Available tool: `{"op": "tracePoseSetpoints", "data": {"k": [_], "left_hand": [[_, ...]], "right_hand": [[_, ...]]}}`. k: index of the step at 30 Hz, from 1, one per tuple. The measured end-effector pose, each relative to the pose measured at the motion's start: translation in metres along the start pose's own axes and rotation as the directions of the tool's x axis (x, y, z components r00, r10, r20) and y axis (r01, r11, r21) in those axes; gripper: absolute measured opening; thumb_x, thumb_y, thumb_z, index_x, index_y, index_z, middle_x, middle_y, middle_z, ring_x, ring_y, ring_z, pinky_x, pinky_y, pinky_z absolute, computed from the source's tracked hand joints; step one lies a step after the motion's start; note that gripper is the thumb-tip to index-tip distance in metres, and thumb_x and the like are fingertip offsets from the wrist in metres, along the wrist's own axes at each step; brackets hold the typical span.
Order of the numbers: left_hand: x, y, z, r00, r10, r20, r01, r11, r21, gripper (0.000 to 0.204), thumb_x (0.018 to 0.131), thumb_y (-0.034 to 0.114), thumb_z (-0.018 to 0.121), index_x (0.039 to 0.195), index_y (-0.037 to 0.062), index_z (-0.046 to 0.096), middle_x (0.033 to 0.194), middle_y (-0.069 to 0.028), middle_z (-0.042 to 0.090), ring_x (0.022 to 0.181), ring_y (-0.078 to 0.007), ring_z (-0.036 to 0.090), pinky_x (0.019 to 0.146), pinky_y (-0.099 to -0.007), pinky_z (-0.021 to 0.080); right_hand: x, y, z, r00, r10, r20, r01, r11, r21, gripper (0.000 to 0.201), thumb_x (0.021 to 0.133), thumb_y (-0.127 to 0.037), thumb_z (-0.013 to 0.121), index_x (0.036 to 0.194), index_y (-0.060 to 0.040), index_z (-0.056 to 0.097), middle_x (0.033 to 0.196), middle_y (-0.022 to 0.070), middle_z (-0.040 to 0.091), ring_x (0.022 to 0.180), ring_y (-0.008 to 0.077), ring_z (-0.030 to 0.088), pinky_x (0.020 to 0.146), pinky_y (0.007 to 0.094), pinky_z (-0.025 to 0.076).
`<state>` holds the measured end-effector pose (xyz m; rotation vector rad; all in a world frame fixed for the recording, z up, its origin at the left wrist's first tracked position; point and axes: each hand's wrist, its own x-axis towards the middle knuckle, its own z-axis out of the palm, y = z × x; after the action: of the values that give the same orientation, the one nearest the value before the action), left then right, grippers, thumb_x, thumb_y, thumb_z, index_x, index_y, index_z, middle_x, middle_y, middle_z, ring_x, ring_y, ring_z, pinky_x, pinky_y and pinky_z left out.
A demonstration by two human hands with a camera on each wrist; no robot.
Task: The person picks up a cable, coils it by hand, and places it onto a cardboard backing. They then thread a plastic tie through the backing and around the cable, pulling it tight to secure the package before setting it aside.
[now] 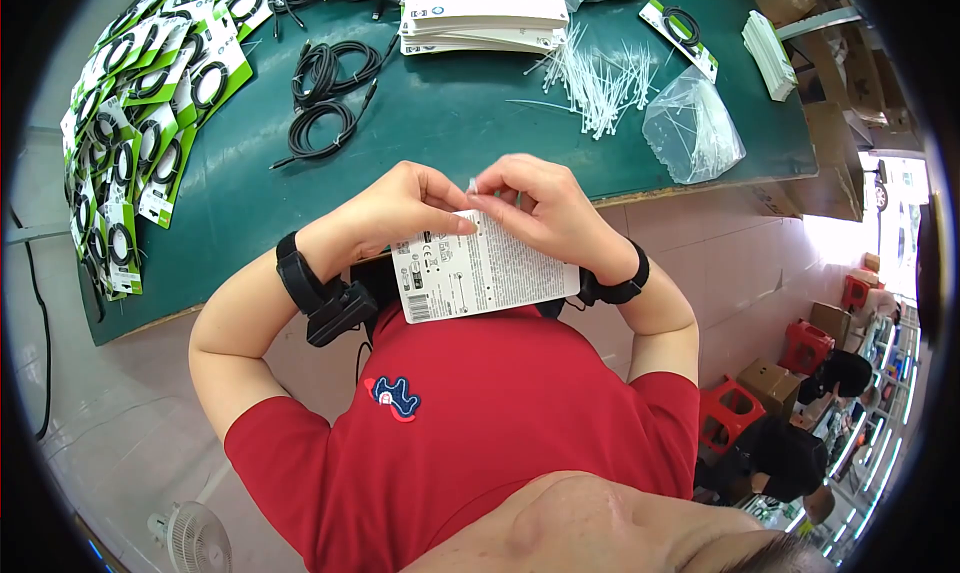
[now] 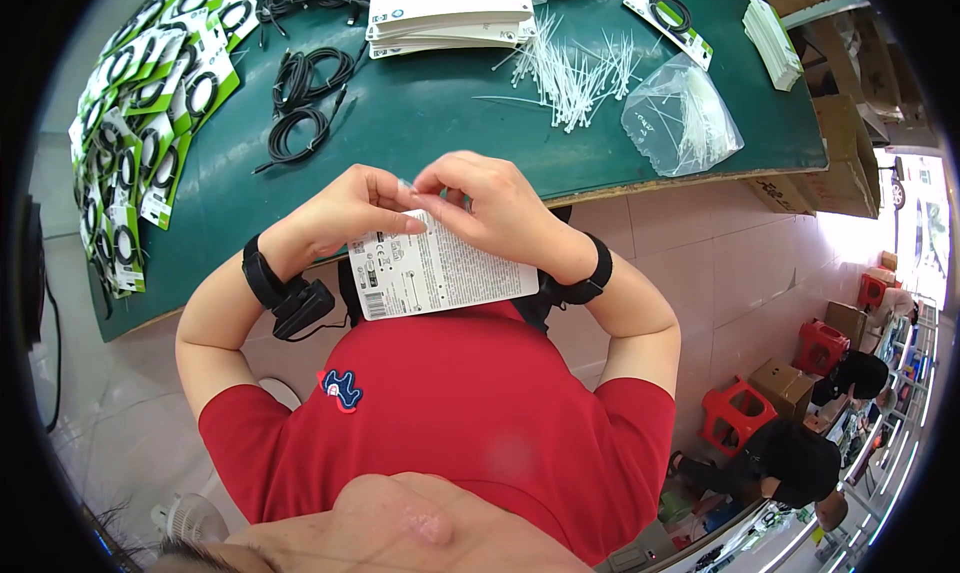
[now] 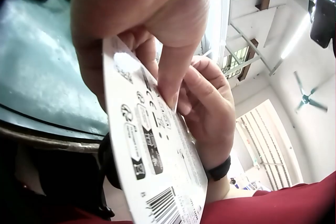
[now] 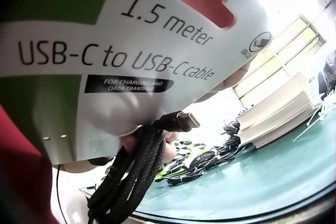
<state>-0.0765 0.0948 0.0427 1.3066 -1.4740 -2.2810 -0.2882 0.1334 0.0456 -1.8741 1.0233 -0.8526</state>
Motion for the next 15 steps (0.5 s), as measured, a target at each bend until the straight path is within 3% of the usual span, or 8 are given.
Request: {"op": "tracePoseSetpoints", "data": {"k": [1, 2, 6, 9, 10, 13, 15], "left_hand": [[0.000, 0.000, 0.000, 1.000, -0.005, 0.008, 0.005, 1.000, -0.005, 0.023, 0.078, 0.003, 0.075, 0.098, -0.0067, 0.068, 0.088, -0.0132, 0.071, 0.075, -0.0130, 0.068, 0.067, -0.0252, 0.055], [-0.001, 0.001, 0.001, 1.000, -0.010, 0.017, 0.010, 1.000, -0.009, 0.023, 0.078, 0.003, 0.075, 0.098, -0.0067, 0.068, 0.088, -0.0132, 0.071, 0.075, -0.0129, 0.068, 0.066, -0.0252, 0.055], [-0.004, 0.007, 0.004, 0.999, -0.037, 0.018, 0.037, 0.999, 0.007, 0.021, 0.079, 0.003, 0.075, 0.097, -0.0054, 0.068, 0.088, -0.0116, 0.071, 0.075, -0.0115, 0.067, 0.067, -0.0236, 0.054], [-0.003, 0.005, 0.005, 0.999, -0.033, 0.024, 0.033, 0.999, 0.004, 0.021, 0.079, 0.003, 0.075, 0.097, -0.0056, 0.068, 0.088, -0.0117, 0.071, 0.076, -0.0116, 0.067, 0.067, -0.0235, 0.054], [-0.002, 0.004, 0.004, 0.999, -0.020, 0.030, 0.020, 1.000, -0.008, 0.022, 0.079, 0.003, 0.075, 0.098, -0.0065, 0.068, 0.088, -0.0126, 0.071, 0.076, -0.0124, 0.068, 0.067, -0.0242, 0.054], [-0.002, 0.004, 0.004, 0.999, -0.010, 0.034, 0.010, 1.000, -0.012, 0.024, 0.079, 0.004, 0.075, 0.099, -0.0073, 0.068, 0.088, -0.0136, 0.071, 0.076, -0.0133, 0.068, 0.067, -0.0250, 0.055], [-0.002, 0.005, 0.004, 0.999, -0.016, 0.030, 0.016, 1.000, 0.004, 0.024, 0.079, 0.004, 0.075, 0.099, -0.0073, 0.068, 0.088, -0.0137, 0.071, 0.077, -0.0135, 0.068, 0.068, -0.0249, 0.055]], "right_hand": [[0.000, 0.002, -0.001, 0.996, -0.094, -0.004, 0.093, 0.992, -0.080, 0.012, 0.082, -0.009, 0.070, 0.090, -0.0027, 0.065, 0.077, 0.0062, 0.063, 0.058, 0.0147, 0.055, 0.055, 0.0268, 0.045], [-0.001, 0.001, -0.003, 0.996, -0.093, -0.005, 0.092, 0.993, -0.079, 0.012, 0.082, -0.009, 0.070, 0.090, -0.0027, 0.065, 0.077, 0.0062, 0.063, 0.058, 0.0147, 0.055, 0.055, 0.0268, 0.045], [-0.002, -0.008, -0.011, 0.992, 0.006, 0.127, -0.005, 1.000, -0.006, 0.011, 0.081, -0.010, 0.070, 0.087, -0.0025, 0.065, 0.076, 0.0067, 0.062, 0.059, 0.0162, 0.054, 0.055, 0.0267, 0.044], [-0.001, -0.015, -0.011, 0.965, 0.241, 0.106, -0.253, 0.959, 0.127, 0.008, 0.080, -0.011, 0.070, 0.082, -0.0037, 0.066, 0.075, 0.0063, 0.061, 0.059, 0.0167, 0.053, 0.055, 0.0278, 0.044], [-0.002, -0.014, -0.011, 0.965, 0.241, 0.106, -0.254, 0.959, 0.127, 0.008, 0.080, -0.011, 0.070, 0.082, -0.0037, 0.066, 0.075, 0.0063, 0.061, 0.059, 0.0167, 0.053, 0.055, 0.0278, 0.044], [-0.004, -0.009, -0.010, 0.988, 0.063, 0.144, -0.055, 0.996, -0.064, 0.009, 0.079, -0.010, 0.071, 0.085, -0.0046, 0.067, 0.076, 0.0049, 0.062, 0.058, 0.0157, 0.054, 0.054, 0.0280, 0.044], [-0.004, -0.005, -0.008, 0.992, -0.003, 0.124, 0.014, 0.996, -0.090, 0.011, 0.079, -0.010, 0.071, 0.088, -0.0052, 0.067, 0.076, 0.0044, 0.063, 0.057, 0.0150, 0.054, 0.054, 0.0280, 0.045]]}}
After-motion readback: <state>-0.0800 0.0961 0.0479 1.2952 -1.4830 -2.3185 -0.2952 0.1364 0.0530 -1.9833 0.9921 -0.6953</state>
